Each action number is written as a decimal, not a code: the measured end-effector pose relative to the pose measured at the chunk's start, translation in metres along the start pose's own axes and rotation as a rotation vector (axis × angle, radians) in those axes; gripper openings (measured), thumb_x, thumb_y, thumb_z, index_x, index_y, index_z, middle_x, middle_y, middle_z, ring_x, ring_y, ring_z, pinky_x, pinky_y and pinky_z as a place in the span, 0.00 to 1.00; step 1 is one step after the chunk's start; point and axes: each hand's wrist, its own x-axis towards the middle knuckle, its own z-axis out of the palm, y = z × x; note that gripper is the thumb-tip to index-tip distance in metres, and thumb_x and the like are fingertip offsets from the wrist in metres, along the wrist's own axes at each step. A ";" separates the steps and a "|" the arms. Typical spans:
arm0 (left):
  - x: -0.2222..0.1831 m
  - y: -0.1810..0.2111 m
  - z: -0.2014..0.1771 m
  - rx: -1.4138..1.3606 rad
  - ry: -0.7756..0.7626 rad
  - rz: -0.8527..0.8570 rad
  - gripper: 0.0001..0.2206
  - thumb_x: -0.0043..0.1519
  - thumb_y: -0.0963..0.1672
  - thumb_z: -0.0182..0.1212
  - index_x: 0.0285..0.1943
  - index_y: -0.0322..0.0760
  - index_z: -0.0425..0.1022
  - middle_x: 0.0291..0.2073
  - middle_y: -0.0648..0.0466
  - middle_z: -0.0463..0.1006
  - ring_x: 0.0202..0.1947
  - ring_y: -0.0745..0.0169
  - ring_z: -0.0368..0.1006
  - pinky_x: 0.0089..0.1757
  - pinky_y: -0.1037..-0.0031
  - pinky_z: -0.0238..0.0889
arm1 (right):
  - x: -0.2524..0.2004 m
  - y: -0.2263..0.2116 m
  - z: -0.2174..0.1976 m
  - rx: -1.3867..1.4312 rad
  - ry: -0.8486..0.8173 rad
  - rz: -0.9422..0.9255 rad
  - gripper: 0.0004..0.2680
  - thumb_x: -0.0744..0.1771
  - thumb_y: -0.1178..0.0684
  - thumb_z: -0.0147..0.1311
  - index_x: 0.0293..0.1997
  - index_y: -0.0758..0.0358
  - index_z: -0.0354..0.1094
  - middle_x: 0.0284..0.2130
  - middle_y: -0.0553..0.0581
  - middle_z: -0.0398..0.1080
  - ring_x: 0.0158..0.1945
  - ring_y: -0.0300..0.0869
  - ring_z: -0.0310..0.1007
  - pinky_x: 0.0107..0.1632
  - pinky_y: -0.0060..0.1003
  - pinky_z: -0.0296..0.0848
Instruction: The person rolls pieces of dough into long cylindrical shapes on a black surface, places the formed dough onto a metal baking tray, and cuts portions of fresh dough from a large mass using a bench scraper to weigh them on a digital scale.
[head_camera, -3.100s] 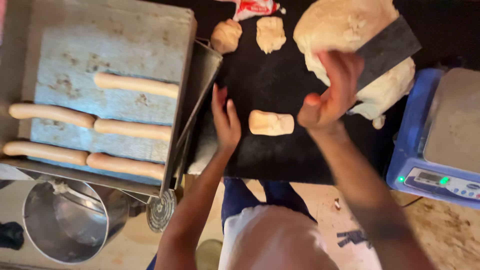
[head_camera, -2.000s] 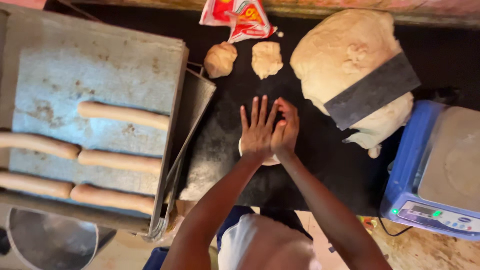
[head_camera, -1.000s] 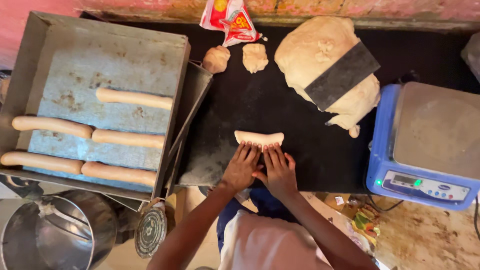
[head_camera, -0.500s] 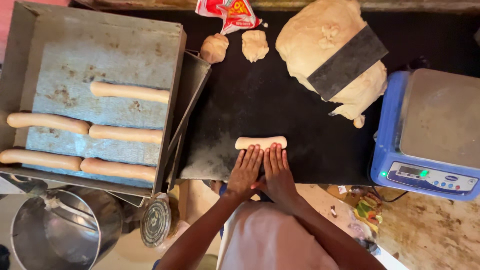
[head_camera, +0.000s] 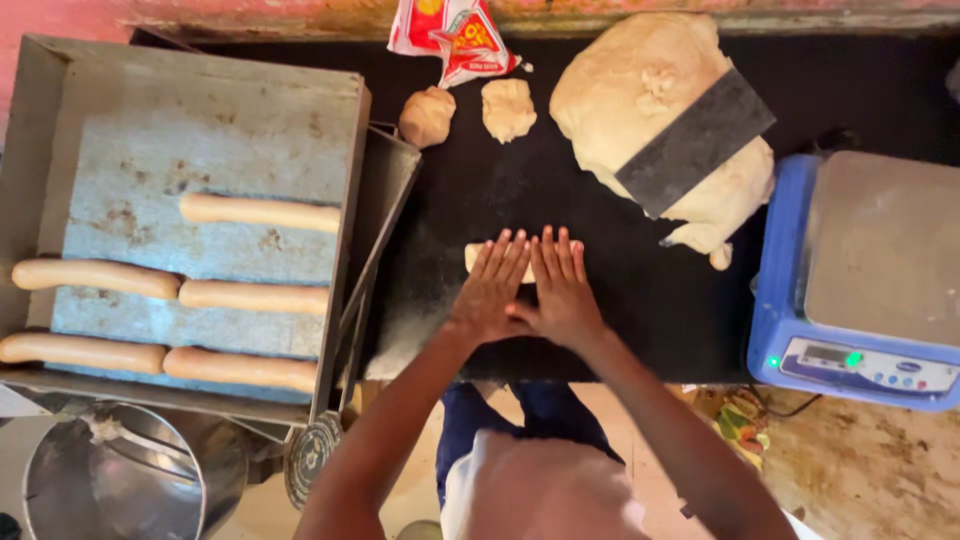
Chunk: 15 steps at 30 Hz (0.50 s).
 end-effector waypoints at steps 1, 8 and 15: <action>-0.001 -0.001 0.001 -0.088 -0.076 0.004 0.60 0.48 0.69 0.57 0.78 0.26 0.39 0.77 0.40 0.39 0.77 0.41 0.29 0.69 0.54 0.24 | 0.010 0.005 -0.012 0.101 -0.073 0.045 0.36 0.67 0.30 0.46 0.75 0.76 0.47 0.72 0.83 0.41 0.75 0.70 0.37 0.71 0.62 0.38; -0.041 -0.012 0.046 -0.064 0.366 0.021 0.26 0.72 0.53 0.50 0.72 0.30 0.63 0.70 0.45 0.65 0.74 0.49 0.55 0.71 0.53 0.45 | 0.091 0.010 -0.095 0.198 0.592 -0.095 0.23 0.71 0.39 0.44 0.74 0.58 0.57 0.64 0.57 0.64 0.68 0.54 0.64 0.68 0.52 0.58; -0.047 0.002 0.058 -0.079 0.452 -0.089 0.27 0.70 0.53 0.50 0.72 0.32 0.66 0.69 0.48 0.66 0.72 0.54 0.56 0.60 0.51 0.54 | 0.091 0.020 -0.007 0.159 0.457 0.149 0.30 0.73 0.29 0.38 0.76 0.67 0.54 0.57 0.68 0.64 0.58 0.53 0.61 0.61 0.54 0.51</action>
